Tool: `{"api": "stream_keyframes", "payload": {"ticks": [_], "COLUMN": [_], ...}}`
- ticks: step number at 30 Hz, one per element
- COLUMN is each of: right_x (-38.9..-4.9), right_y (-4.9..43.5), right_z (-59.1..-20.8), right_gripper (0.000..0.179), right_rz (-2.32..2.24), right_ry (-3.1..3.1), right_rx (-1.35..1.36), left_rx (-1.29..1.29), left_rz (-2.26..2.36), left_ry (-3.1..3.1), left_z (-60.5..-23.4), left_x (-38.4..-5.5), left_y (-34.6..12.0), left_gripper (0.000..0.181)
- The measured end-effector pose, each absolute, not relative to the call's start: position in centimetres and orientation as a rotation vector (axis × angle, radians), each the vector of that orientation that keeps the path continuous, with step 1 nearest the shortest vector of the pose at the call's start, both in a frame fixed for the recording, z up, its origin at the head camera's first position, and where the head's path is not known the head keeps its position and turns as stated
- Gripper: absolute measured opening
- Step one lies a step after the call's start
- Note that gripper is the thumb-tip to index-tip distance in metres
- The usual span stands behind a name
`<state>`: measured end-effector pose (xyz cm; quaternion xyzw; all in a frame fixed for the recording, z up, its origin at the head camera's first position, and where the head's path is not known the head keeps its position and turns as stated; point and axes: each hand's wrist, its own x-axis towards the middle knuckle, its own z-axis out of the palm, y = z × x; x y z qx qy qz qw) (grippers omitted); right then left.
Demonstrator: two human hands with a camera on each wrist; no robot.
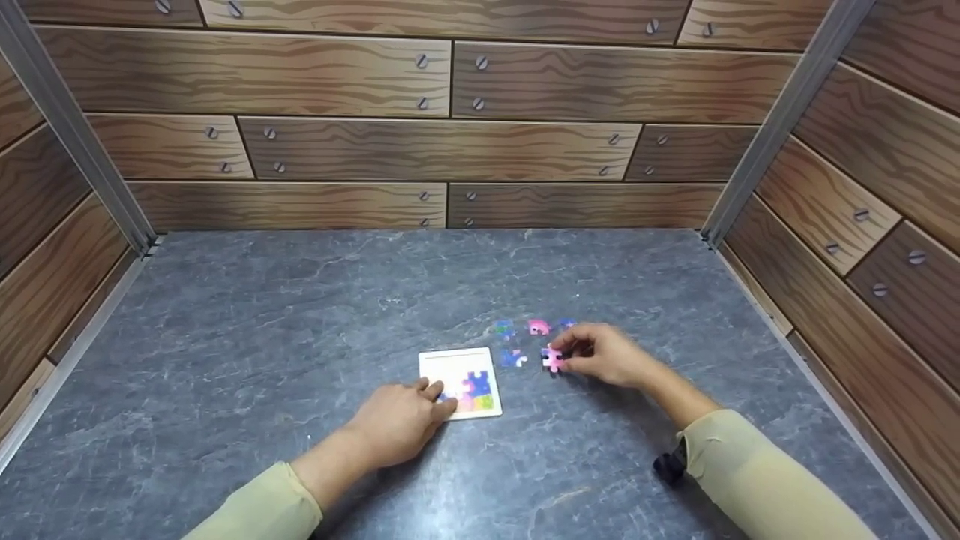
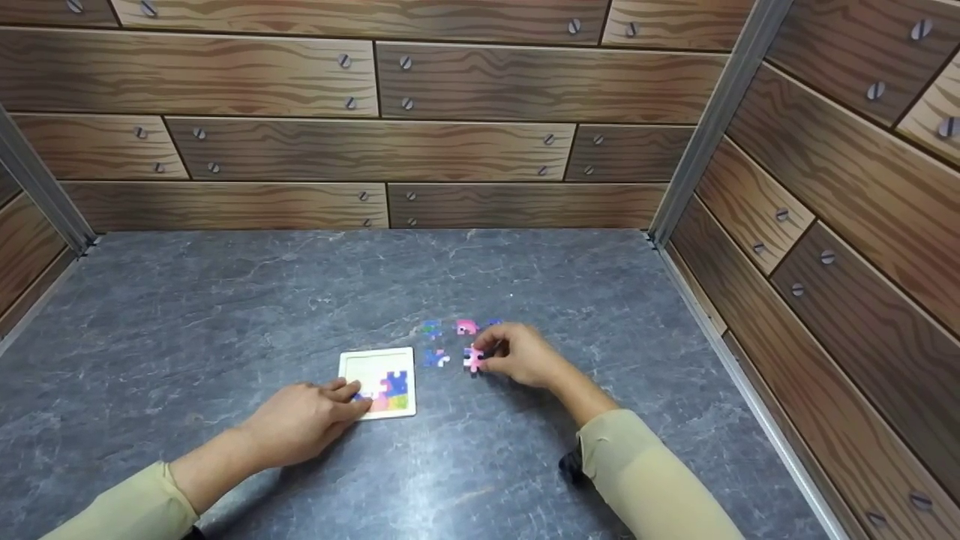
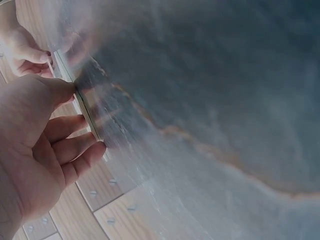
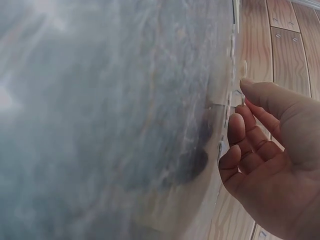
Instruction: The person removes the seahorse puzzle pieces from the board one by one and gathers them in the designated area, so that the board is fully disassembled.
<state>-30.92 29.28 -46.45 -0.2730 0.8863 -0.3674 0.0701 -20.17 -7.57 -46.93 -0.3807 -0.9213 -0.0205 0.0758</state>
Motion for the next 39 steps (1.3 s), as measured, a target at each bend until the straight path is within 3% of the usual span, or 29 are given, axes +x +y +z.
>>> {"api": "stream_keyframes", "payload": {"ticks": [39], "right_x": [-31.66], "right_y": [28.27], "right_z": [-47.02], "right_gripper": [0.031], "right_rz": [-1.179], "right_ry": [2.614], "right_rx": [-0.816], "left_rx": [-1.13], "left_rz": [-0.116], "left_ry": [-2.829], "left_z": [-46.79], "left_x": [-20.19], "left_y": [-7.66], "left_gripper": [0.027]}}
